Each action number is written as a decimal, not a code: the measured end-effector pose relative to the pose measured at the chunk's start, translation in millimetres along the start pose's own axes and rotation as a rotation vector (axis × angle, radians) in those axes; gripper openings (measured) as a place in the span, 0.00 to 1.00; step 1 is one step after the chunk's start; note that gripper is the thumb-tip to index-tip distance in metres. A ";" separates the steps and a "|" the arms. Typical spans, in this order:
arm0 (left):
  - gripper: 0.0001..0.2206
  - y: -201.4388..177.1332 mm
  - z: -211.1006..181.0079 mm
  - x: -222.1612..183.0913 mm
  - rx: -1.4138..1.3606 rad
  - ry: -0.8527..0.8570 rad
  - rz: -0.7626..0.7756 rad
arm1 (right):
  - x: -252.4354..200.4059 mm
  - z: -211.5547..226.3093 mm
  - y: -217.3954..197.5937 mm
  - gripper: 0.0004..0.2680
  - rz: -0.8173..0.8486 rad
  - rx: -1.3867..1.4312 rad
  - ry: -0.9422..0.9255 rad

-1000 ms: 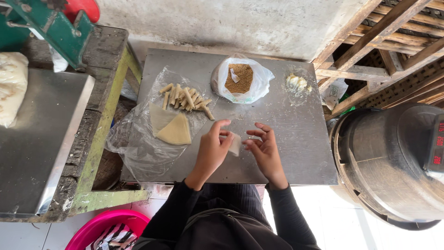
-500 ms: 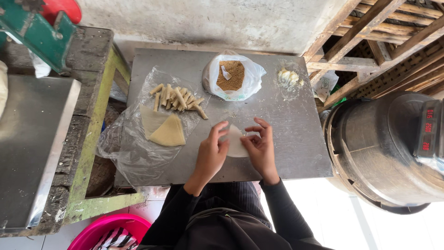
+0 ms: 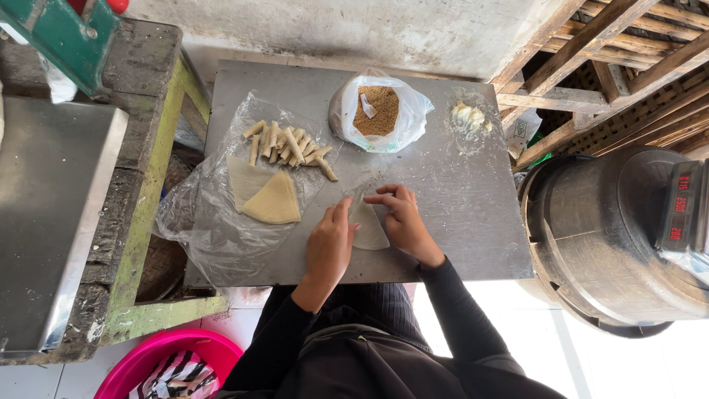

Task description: The person places filling on a wrapper and rolls it into a cylinder by hand, repeating this for several wrappers.

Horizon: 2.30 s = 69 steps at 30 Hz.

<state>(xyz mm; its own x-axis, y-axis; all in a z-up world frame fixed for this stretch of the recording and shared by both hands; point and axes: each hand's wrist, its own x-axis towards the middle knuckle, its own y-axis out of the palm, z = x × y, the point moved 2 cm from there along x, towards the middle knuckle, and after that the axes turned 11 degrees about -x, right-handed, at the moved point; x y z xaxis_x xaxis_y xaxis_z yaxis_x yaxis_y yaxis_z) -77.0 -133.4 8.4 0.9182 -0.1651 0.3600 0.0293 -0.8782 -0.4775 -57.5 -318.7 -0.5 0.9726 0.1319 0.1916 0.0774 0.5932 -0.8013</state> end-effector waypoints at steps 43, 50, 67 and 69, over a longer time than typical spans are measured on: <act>0.18 -14.1 17.6 -13.0 -0.235 0.000 0.004 | 222.1 -33.0 26.2 0.06 -0.320 -0.897 -0.023; 0.17 -14.3 17.1 -11.0 -0.243 0.019 0.014 | 215.6 -48.5 12.3 0.03 -0.445 -0.839 -0.117; 0.20 -16.1 13.4 -17.4 -0.321 -0.106 0.010 | 202.4 -40.5 -6.3 0.05 -0.361 -0.434 0.060; 0.21 -15.4 13.8 -19.3 -0.334 -0.171 0.033 | 184.9 -33.7 -23.8 0.03 -0.360 -0.383 0.049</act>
<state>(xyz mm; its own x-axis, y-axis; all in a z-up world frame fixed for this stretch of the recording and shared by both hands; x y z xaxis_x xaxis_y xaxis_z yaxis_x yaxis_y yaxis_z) -89.7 -110.5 -2.2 0.9701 -0.1429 0.1960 -0.1058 -0.9764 -0.1882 127.9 -335.1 34.9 0.8780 -0.0696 0.4735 0.4742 0.2603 -0.8411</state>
